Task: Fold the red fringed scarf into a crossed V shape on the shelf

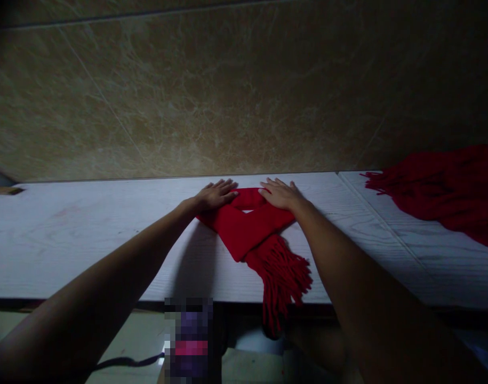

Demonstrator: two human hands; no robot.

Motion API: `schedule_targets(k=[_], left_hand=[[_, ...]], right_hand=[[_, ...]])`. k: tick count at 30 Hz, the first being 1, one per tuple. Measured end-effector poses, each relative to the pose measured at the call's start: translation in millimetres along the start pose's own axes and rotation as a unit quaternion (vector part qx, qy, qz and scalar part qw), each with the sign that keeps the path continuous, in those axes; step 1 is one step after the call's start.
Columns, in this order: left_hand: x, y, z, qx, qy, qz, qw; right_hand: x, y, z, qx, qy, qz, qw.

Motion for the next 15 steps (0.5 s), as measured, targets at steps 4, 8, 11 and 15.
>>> schedule_targets(k=[4, 8, 11, 15], left_hand=[[0.6, 0.8, -1.8, 0.005, -0.003, -0.003, 1.0], [-0.6, 0.9, -1.1, -0.007, 0.0, -0.001, 1.0], [-0.8, 0.9, -0.6, -0.009, 0.004, 0.003, 1.0], [-0.2, 0.9, -1.5, -0.006, 0.002, -0.002, 1.0]], right_hand=[[-0.1, 0.1, 0.1, -0.001, -0.002, 0.006, 1.0], [-0.3, 0.1, 0.3, 0.0, 0.0, 0.003, 1.0], [0.1, 0.1, 0.3, 0.0, 0.001, 0.007, 1.0], [0.5, 0.0, 0.2, 0.001, 0.001, 0.003, 1.0]])
Point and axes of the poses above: each hand's wrist, its own x-axis towards the middle knuckle, its own z-axis out of the back of the hand, y = z × x, the point moved 2 cm from there along x, towards the middle knuckle, and after that the axes turned 13 degrees about x, right-handed, at the moved point
